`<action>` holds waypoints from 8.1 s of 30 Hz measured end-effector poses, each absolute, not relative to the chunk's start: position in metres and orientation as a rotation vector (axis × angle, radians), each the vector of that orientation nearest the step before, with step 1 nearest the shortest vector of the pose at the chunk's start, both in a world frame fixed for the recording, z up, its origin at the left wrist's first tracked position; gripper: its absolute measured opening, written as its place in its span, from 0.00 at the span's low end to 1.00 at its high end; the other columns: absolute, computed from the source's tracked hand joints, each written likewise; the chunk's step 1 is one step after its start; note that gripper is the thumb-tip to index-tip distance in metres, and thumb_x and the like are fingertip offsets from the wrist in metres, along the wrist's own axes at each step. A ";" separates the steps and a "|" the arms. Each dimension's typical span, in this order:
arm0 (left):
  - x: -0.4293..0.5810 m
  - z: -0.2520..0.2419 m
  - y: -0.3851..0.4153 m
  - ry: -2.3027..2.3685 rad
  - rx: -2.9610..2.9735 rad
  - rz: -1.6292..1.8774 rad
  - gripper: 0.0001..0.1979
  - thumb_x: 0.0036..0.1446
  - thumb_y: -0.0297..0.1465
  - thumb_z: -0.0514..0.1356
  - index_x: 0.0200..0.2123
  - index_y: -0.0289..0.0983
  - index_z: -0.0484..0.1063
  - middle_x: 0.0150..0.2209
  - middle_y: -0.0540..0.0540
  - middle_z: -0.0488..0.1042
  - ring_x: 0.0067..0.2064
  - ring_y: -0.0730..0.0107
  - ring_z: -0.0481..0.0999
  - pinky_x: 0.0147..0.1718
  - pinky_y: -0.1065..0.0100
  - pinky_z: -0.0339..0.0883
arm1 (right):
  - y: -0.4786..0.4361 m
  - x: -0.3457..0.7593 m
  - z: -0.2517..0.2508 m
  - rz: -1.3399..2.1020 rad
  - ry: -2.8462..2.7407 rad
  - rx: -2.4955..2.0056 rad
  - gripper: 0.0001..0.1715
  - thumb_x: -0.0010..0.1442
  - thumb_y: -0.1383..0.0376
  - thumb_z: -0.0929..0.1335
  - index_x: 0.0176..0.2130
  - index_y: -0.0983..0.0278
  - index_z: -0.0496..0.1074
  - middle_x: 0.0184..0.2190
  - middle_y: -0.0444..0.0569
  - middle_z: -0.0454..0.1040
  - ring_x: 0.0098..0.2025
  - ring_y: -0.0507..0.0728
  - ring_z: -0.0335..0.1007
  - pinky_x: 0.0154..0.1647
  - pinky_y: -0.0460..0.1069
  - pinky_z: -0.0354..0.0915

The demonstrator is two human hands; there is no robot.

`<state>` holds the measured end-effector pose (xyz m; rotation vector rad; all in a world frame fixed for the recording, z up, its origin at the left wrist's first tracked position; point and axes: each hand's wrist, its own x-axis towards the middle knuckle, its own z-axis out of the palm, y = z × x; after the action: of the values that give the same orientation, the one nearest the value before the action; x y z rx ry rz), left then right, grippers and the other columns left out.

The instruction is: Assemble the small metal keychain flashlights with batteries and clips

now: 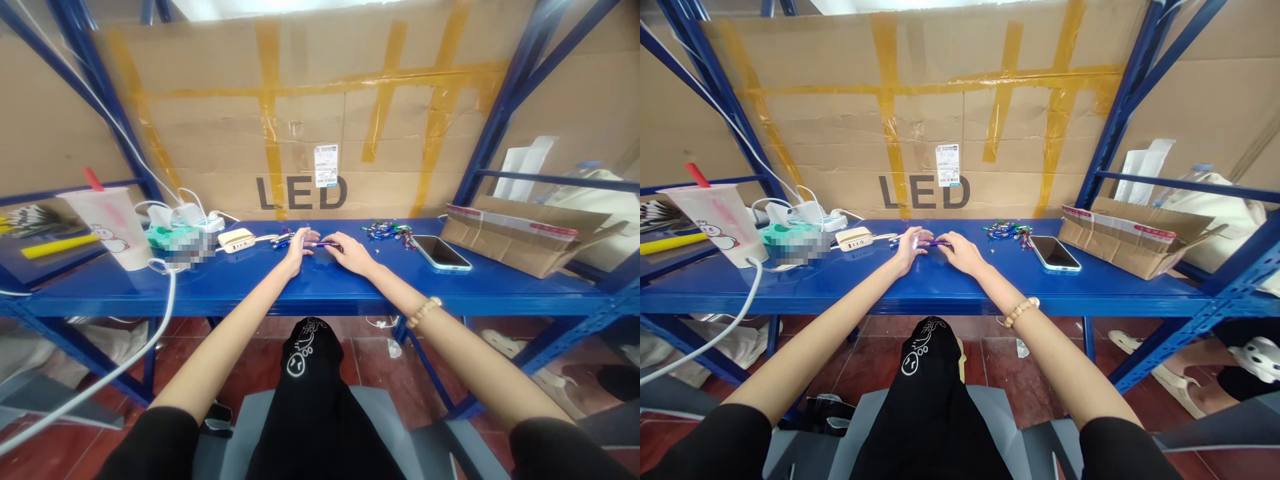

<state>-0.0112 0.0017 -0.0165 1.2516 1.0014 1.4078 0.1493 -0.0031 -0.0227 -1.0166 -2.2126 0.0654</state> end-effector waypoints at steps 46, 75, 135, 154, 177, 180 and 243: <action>-0.012 -0.017 -0.001 0.992 1.249 1.421 0.17 0.51 0.40 0.50 0.25 0.35 0.73 0.32 0.43 0.74 0.32 0.66 0.71 0.27 0.70 0.61 | -0.005 0.150 -0.021 0.027 -2.178 -1.091 0.12 0.61 0.66 0.61 0.43 0.60 0.71 0.40 0.49 0.70 0.46 0.59 0.63 0.44 0.54 0.64; -0.011 -0.014 -0.003 0.995 1.227 1.413 0.16 0.51 0.39 0.50 0.24 0.35 0.72 0.30 0.45 0.72 0.30 0.69 0.69 0.26 0.71 0.59 | -0.004 0.150 -0.022 0.027 -2.170 -1.035 0.12 0.63 0.62 0.62 0.43 0.60 0.71 0.40 0.48 0.70 0.46 0.57 0.64 0.43 0.51 0.63; -0.007 -0.024 -0.005 1.125 1.748 1.366 0.07 0.53 0.26 0.59 0.37 0.36 0.73 0.36 0.46 0.75 0.40 0.67 0.72 0.42 0.63 0.66 | 0.002 0.152 -0.025 0.114 -2.158 -0.952 0.13 0.63 0.68 0.59 0.44 0.62 0.70 0.42 0.48 0.70 0.48 0.55 0.65 0.50 0.50 0.62; -0.029 -0.021 -0.002 1.899 1.545 1.397 0.11 0.58 0.33 0.58 0.42 0.34 0.71 0.48 0.43 0.71 0.53 0.59 0.67 0.52 0.50 0.59 | 0.019 0.183 -0.033 -0.088 -1.674 -1.679 0.14 0.53 0.63 0.67 0.40 0.65 0.70 0.48 0.62 0.64 0.54 0.70 0.57 0.50 0.67 0.56; -0.025 -0.014 -0.010 2.176 1.655 1.424 0.11 0.57 0.33 0.58 0.42 0.34 0.70 0.50 0.43 0.68 0.54 0.58 0.64 0.52 0.50 0.58 | -0.004 0.182 -0.018 0.172 -1.853 -1.679 0.16 0.61 0.60 0.62 0.36 0.61 0.77 0.37 0.49 0.78 0.43 0.59 0.73 0.42 0.52 0.67; -0.024 -0.013 -0.009 2.119 1.659 1.501 0.11 0.58 0.33 0.58 0.42 0.33 0.70 0.48 0.43 0.70 0.51 0.60 0.67 0.50 0.52 0.61 | -0.010 0.180 -0.016 0.207 -1.924 -1.657 0.11 0.57 0.59 0.66 0.37 0.58 0.76 0.39 0.44 0.78 0.43 0.56 0.73 0.43 0.49 0.67; 0.004 0.008 0.050 1.407 2.936 0.500 0.13 0.62 0.32 0.50 0.47 0.34 0.67 0.43 0.40 0.72 0.44 0.58 0.71 0.42 0.59 0.63 | 0.076 0.198 0.046 0.113 -2.204 -1.512 0.10 0.58 0.60 0.65 0.35 0.60 0.74 0.38 0.45 0.76 0.33 0.53 0.71 0.35 0.47 0.64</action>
<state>0.0035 0.0504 0.0080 2.9363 1.4067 0.5003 0.1976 0.0765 0.0456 -1.5118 -2.2045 0.1134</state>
